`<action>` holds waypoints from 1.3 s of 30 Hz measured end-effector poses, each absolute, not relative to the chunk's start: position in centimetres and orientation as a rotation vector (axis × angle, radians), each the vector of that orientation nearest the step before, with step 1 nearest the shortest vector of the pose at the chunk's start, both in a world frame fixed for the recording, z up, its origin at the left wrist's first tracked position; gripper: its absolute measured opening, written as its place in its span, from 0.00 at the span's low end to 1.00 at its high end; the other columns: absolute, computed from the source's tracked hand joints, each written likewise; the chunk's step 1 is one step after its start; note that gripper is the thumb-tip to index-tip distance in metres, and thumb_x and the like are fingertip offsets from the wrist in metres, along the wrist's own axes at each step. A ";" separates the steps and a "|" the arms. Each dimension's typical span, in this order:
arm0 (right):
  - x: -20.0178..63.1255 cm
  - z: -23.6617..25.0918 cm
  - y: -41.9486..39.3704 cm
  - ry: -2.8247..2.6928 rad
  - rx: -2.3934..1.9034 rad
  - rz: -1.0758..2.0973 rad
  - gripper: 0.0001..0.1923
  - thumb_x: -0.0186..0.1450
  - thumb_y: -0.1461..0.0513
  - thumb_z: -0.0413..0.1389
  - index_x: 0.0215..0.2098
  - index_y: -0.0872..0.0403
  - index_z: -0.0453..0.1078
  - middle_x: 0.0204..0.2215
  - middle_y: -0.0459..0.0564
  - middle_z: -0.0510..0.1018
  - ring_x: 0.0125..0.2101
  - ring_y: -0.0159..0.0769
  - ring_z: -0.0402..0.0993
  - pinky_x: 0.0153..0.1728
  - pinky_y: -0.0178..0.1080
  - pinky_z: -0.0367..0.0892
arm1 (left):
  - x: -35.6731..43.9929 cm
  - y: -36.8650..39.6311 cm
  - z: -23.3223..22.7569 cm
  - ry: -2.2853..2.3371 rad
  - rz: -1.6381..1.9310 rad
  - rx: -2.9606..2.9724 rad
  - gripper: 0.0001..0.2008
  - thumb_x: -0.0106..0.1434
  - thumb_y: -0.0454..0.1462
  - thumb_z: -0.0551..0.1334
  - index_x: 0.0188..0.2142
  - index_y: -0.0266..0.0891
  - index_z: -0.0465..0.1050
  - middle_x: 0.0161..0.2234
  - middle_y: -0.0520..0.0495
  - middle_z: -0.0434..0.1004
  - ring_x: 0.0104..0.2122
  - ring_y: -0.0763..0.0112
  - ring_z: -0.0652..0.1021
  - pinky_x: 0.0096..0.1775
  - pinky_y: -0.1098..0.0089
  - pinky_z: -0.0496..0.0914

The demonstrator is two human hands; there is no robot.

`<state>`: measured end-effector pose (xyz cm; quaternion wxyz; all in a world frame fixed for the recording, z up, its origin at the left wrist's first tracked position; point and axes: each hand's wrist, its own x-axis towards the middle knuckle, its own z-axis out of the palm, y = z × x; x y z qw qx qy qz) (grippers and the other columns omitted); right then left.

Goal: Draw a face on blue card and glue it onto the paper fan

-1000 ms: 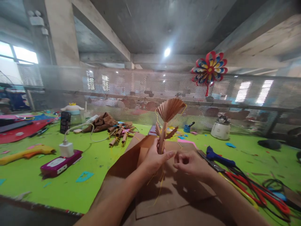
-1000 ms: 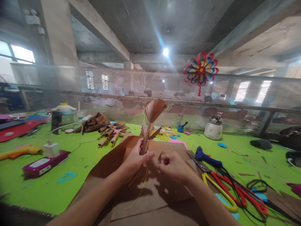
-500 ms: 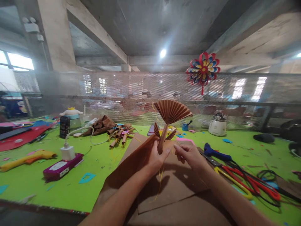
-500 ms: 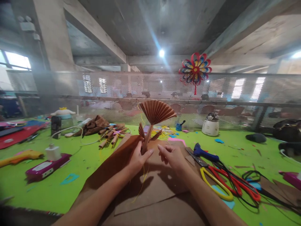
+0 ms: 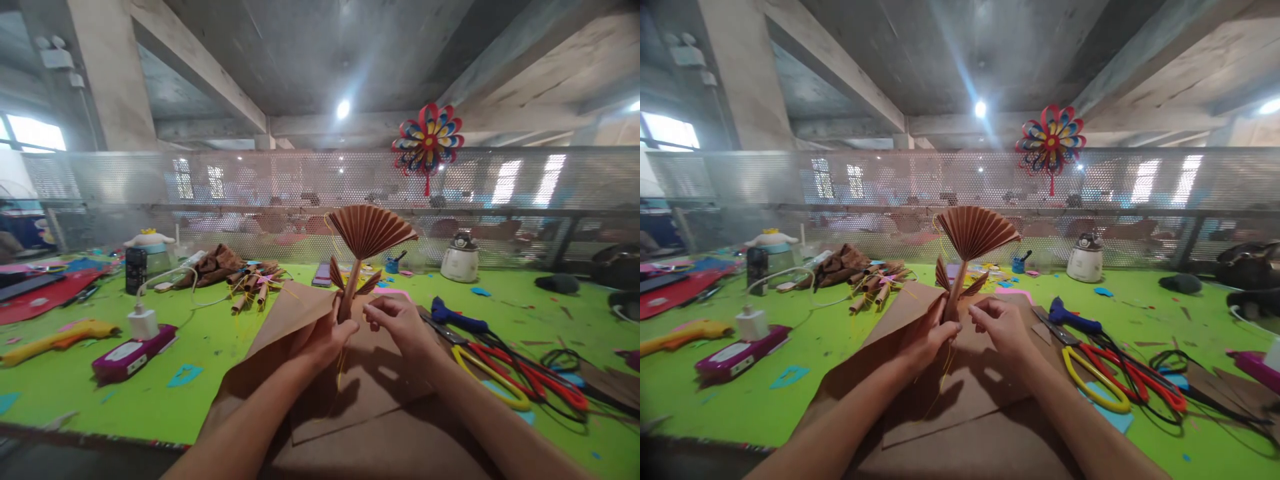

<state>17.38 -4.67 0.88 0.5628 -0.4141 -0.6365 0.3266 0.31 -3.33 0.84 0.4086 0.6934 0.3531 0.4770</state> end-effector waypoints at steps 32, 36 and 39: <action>16.4 0.7 -5.7 -1.472 -0.825 0.944 0.18 0.62 0.50 0.56 0.30 0.57 0.74 0.26 0.48 0.73 0.28 0.32 0.64 0.31 0.36 0.61 | 0.7 -2.5 0.8 0.646 1.136 1.499 0.21 0.48 0.43 0.70 0.34 0.40 0.61 0.27 0.56 0.62 0.25 0.78 0.65 0.28 0.75 0.60; 16.3 1.0 -6.1 -1.543 -0.732 1.116 0.18 0.62 0.49 0.56 0.34 0.55 0.77 0.29 0.50 0.76 0.31 0.34 0.68 0.37 0.38 0.64 | 0.9 -2.4 0.7 0.695 1.165 1.580 0.25 0.47 0.45 0.72 0.34 0.40 0.59 0.26 0.57 0.61 0.26 0.76 0.67 0.30 0.74 0.62; 16.5 1.2 -6.1 -1.585 -0.788 1.081 0.18 0.60 0.49 0.58 0.28 0.55 0.78 0.26 0.49 0.76 0.30 0.33 0.69 0.35 0.37 0.64 | 0.9 -2.3 0.6 0.763 1.208 1.628 0.25 0.46 0.45 0.73 0.32 0.40 0.59 0.24 0.58 0.60 0.24 0.77 0.64 0.27 0.74 0.59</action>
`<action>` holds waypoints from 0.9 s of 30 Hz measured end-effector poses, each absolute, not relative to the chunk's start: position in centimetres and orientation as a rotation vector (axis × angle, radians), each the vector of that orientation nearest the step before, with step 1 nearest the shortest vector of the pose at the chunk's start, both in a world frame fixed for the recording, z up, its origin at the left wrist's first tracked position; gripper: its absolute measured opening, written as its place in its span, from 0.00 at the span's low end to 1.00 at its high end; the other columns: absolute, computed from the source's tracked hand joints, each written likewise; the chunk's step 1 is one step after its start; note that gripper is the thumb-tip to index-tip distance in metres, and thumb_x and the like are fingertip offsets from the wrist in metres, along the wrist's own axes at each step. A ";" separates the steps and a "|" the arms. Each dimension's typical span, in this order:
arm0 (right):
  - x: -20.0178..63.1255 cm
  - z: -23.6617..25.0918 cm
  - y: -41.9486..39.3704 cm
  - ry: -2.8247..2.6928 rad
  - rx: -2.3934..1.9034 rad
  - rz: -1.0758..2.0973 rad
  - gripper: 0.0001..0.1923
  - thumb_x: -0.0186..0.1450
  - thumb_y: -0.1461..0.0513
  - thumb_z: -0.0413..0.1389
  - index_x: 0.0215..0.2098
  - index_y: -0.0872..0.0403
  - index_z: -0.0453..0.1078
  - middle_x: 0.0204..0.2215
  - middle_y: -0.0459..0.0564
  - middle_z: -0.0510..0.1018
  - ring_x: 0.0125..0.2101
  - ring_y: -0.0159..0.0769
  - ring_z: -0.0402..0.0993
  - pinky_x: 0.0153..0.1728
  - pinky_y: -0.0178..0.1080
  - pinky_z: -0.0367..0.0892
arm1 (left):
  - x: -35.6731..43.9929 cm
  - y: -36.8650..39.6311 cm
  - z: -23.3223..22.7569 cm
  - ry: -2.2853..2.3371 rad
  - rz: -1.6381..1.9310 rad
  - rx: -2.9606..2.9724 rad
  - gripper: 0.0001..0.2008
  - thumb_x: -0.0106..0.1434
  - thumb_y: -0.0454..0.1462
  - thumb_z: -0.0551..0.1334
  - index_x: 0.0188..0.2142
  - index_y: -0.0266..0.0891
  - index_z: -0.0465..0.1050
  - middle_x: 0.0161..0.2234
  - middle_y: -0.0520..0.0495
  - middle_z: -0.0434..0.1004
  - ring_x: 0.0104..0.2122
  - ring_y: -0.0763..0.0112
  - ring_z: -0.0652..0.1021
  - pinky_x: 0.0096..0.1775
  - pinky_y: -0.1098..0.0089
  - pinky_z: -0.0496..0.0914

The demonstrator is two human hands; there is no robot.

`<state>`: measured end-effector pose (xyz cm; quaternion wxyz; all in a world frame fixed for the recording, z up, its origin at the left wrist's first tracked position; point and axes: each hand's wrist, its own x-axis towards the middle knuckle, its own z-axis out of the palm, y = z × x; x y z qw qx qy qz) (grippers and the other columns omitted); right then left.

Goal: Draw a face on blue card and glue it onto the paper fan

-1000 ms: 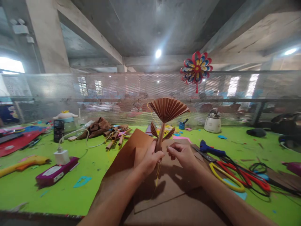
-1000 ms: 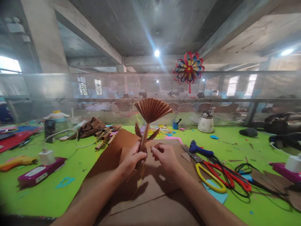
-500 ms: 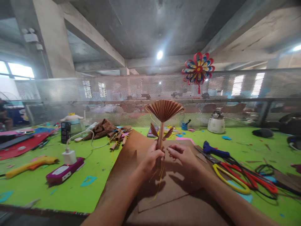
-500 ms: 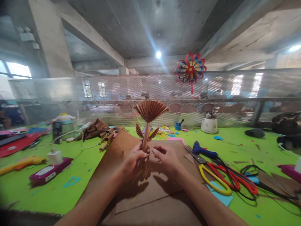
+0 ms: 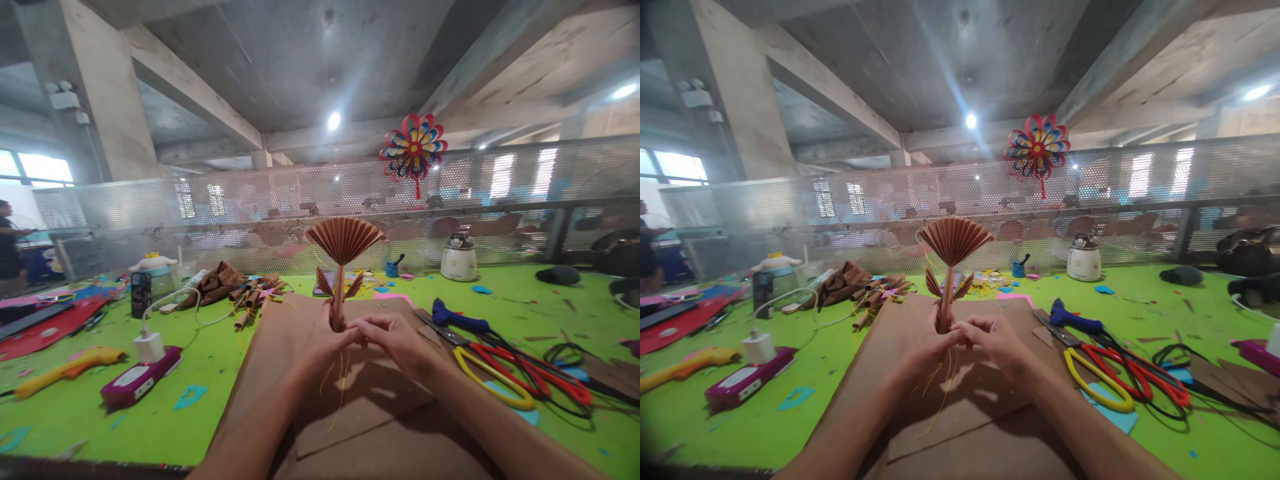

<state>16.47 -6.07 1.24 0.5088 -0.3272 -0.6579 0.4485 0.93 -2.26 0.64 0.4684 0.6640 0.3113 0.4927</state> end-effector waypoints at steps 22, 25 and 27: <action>16.3 0.8 -5.4 -1.440 -0.979 0.719 0.12 0.52 0.55 0.63 0.21 0.56 0.75 0.18 0.47 0.74 0.21 0.31 0.64 0.25 0.36 0.59 | 1.1 -1.7 0.3 1.012 1.298 1.699 0.24 0.43 0.43 0.74 0.31 0.41 0.62 0.22 0.58 0.58 0.22 0.74 0.62 0.25 0.72 0.55; 16.4 0.6 -5.2 -1.434 -0.975 0.693 0.12 0.52 0.55 0.63 0.20 0.56 0.74 0.19 0.48 0.75 0.22 0.31 0.65 0.26 0.36 0.60 | 1.1 -1.8 0.3 0.994 1.288 1.706 0.24 0.44 0.44 0.74 0.34 0.40 0.63 0.22 0.58 0.59 0.23 0.75 0.62 0.26 0.72 0.55; 16.4 0.6 -5.0 -1.434 -0.980 0.691 0.12 0.52 0.56 0.63 0.19 0.56 0.73 0.17 0.47 0.73 0.20 0.30 0.63 0.25 0.36 0.59 | 1.2 -1.8 0.2 0.976 1.282 1.707 0.25 0.45 0.46 0.73 0.35 0.39 0.64 0.22 0.59 0.58 0.23 0.75 0.61 0.26 0.72 0.56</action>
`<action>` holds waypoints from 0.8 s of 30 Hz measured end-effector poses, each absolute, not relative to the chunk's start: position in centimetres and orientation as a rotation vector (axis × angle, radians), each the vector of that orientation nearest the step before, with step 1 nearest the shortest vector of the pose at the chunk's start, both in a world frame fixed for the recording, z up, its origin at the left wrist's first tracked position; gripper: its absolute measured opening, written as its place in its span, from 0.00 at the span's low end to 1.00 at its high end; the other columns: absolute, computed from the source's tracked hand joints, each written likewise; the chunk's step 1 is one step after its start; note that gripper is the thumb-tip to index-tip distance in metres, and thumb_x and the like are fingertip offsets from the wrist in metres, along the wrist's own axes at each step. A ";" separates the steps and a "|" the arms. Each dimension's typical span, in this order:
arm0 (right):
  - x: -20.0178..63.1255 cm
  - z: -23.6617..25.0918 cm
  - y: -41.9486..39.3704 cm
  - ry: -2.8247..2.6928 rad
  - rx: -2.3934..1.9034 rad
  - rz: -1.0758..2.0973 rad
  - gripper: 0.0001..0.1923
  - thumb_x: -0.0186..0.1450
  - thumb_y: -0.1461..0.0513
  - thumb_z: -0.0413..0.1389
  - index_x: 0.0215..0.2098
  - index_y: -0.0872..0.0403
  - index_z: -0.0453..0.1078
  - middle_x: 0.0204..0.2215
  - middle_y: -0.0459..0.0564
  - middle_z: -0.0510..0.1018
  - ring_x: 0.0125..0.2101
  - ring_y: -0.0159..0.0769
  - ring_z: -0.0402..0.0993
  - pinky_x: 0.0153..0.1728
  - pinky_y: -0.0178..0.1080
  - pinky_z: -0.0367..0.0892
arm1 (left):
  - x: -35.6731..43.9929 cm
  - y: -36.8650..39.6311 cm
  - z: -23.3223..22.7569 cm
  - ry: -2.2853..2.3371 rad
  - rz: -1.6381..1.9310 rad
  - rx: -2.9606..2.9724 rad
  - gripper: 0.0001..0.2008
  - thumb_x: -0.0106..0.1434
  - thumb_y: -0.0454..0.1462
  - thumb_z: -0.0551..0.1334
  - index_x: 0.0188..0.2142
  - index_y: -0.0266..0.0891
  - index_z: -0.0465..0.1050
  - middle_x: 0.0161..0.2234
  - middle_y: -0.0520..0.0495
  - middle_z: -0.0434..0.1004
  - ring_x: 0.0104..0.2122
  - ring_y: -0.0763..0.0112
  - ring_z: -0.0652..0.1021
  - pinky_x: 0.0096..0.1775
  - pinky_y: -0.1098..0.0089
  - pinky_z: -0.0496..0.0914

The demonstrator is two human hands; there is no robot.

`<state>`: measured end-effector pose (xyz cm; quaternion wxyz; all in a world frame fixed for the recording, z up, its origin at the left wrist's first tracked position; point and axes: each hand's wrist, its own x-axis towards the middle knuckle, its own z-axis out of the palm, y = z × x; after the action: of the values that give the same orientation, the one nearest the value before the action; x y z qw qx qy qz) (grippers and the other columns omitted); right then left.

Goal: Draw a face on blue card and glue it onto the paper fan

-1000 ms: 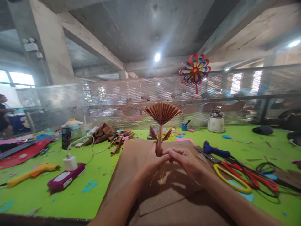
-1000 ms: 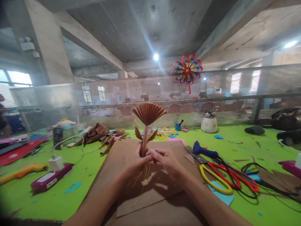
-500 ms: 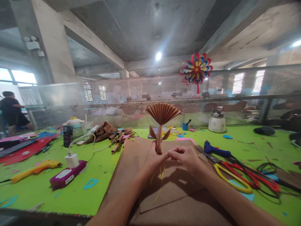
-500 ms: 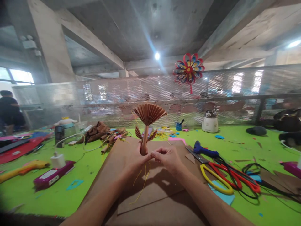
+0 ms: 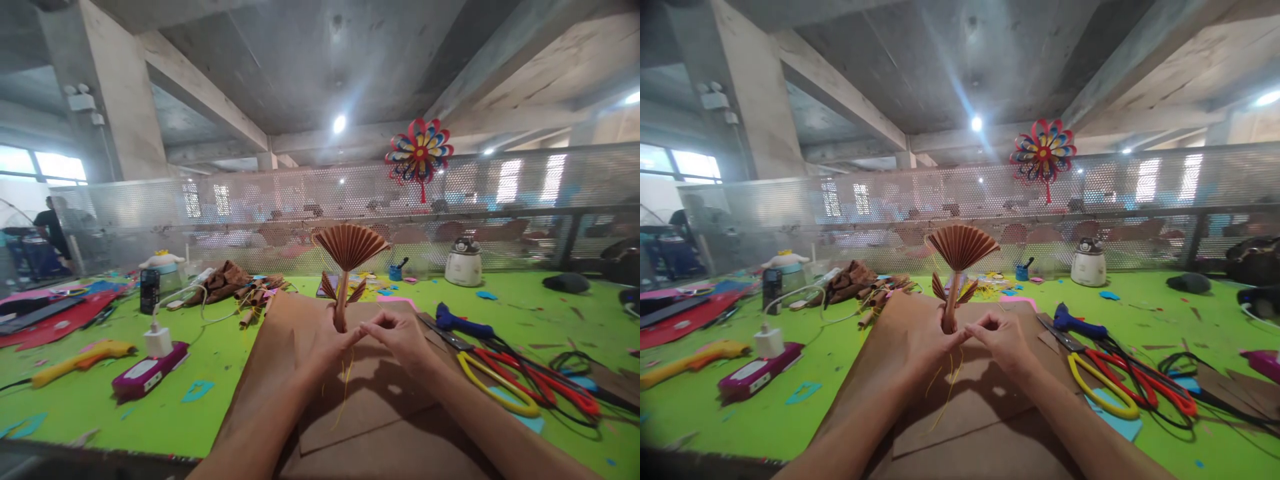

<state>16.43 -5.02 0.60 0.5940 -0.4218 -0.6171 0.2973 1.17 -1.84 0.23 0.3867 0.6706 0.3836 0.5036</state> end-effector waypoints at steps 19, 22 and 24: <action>15.8 0.4 -5.4 -1.295 -0.878 0.834 0.15 0.50 0.54 0.66 0.24 0.58 0.75 0.18 0.44 0.72 0.21 0.26 0.61 0.24 0.33 0.57 | 1.0 -1.1 -0.4 0.877 1.234 1.568 0.34 0.45 0.54 0.71 0.43 0.36 0.67 0.26 0.55 0.61 0.26 0.75 0.64 0.27 0.75 0.59; 16.0 0.2 -5.3 -1.318 -0.863 0.782 0.15 0.51 0.54 0.66 0.22 0.58 0.73 0.18 0.44 0.70 0.21 0.27 0.61 0.24 0.33 0.57 | 1.1 -0.9 -0.7 0.864 1.225 1.535 0.33 0.45 0.54 0.71 0.43 0.36 0.67 0.28 0.53 0.65 0.27 0.74 0.66 0.27 0.75 0.60; 16.2 0.2 -5.1 -1.331 -0.857 0.778 0.15 0.52 0.53 0.65 0.23 0.57 0.72 0.18 0.43 0.70 0.21 0.26 0.61 0.23 0.33 0.57 | 1.2 -0.8 -0.8 0.859 1.213 1.511 0.32 0.46 0.54 0.71 0.43 0.36 0.67 0.27 0.54 0.64 0.25 0.76 0.66 0.24 0.76 0.59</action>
<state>16.16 -5.15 0.22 0.6356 -0.3752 -0.5826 0.3404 1.22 -0.82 -0.79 0.4891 0.6219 0.3533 0.4992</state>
